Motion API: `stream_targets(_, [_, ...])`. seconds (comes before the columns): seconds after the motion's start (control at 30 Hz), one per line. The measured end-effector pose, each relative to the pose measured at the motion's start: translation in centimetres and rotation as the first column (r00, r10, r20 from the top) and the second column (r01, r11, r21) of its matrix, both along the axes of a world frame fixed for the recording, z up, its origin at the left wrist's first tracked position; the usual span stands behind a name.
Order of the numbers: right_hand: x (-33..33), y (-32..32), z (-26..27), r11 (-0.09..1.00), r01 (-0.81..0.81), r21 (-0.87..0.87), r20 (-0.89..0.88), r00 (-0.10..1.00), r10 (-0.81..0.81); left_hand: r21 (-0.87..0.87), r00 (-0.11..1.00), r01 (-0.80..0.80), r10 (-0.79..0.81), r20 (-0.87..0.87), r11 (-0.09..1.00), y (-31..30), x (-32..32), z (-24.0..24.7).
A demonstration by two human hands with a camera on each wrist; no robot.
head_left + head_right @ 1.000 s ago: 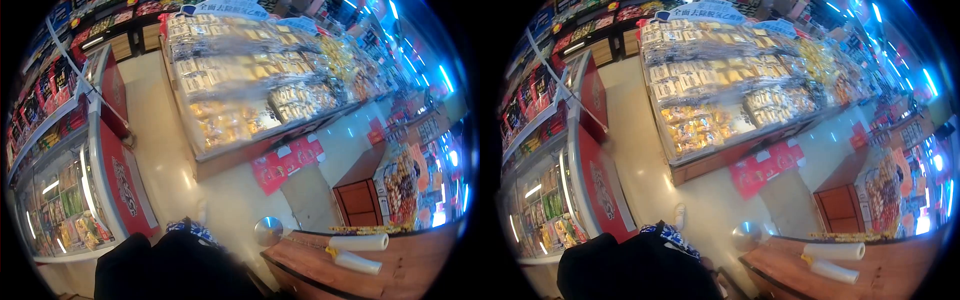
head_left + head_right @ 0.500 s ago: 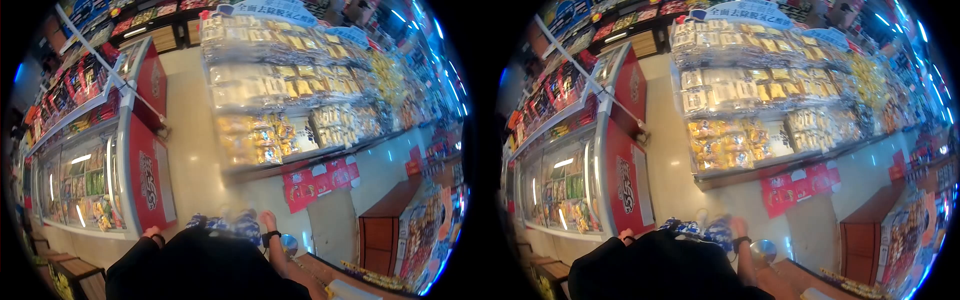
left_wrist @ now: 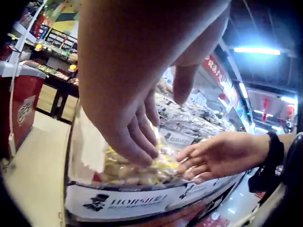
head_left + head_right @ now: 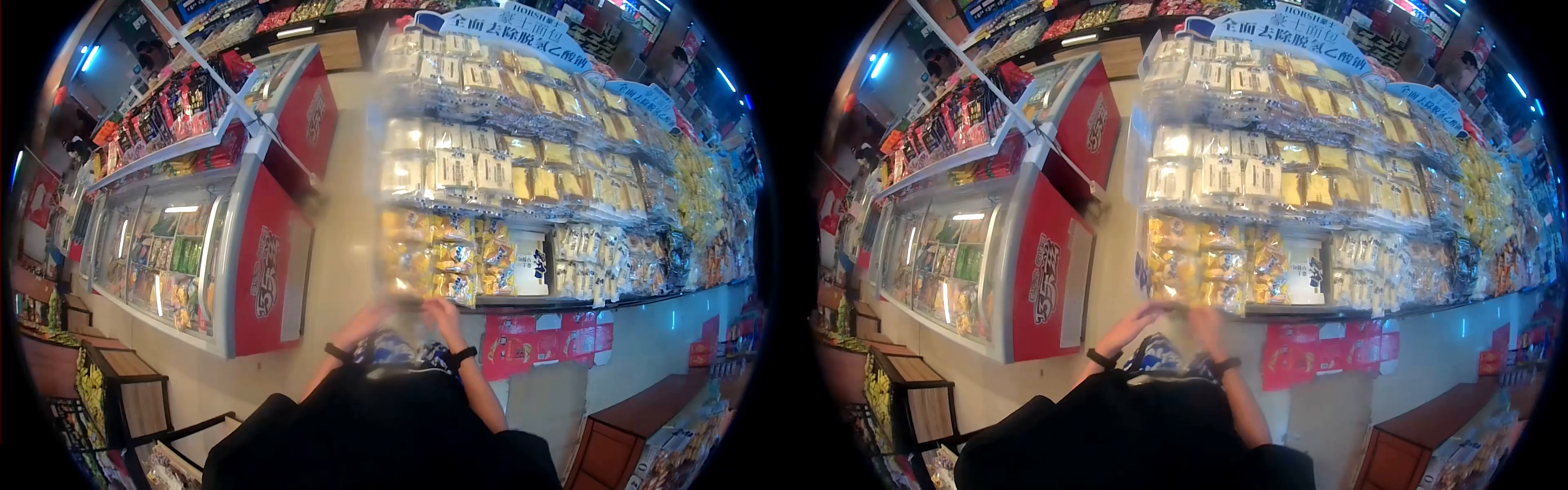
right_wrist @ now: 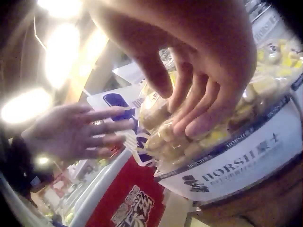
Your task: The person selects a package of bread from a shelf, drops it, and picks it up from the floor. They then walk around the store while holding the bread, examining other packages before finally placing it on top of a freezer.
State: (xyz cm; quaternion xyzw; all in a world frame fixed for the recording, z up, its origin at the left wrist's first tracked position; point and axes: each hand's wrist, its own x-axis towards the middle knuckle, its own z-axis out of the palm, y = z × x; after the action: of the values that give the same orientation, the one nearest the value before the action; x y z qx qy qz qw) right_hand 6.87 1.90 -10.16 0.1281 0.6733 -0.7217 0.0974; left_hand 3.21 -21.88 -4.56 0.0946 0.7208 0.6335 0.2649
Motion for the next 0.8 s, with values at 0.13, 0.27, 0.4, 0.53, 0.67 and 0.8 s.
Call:
stream_targets(0.13, [-2.4, 1.3, 1.3, 1.000, 0.018, 0.020, 0.013, 1.000, -0.019, 0.168, 0.968, -0.244, 0.251, -0.022, 0.955, 3.6, -0.2, 0.7])
stream_targets(0.27, [-3.9, 2.1, -1.2, 0.975, 0.013, 0.220, -0.308, 0.950, 0.057, 0.078, 0.895, -0.440, 0.444, -0.049, 0.895, 6.1, -0.5, 2.2])
stream_targets(0.4, [-4.8, 1.8, -0.8, 0.996, -0.077, 0.047, -0.246, 0.965, 0.086, 0.067, 0.773, -0.619, 0.622, -0.122, 0.783, 8.2, -1.6, -1.4])
stream_targets(0.53, [-4.7, 1.4, -0.2, 0.993, -0.095, 0.077, -0.256, 0.960, 0.112, -0.023, 0.713, -0.699, 0.699, 0.056, 0.714, 8.8, -3.0, -2.2])
stream_targets(0.67, [-3.5, 2.3, 4.5, 0.994, -0.101, -0.047, -0.218, 0.972, 0.088, 0.050, 0.753, -0.656, 0.649, 0.104, 0.753, 8.1, -1.4, -0.7])
stream_targets(0.8, [-2.4, 3.8, 1.7, 0.993, -0.117, -0.017, -0.180, 0.977, 0.112, 0.112, 0.745, -0.664, 0.640, 0.190, 0.739, 7.3, 1.8, 3.7])
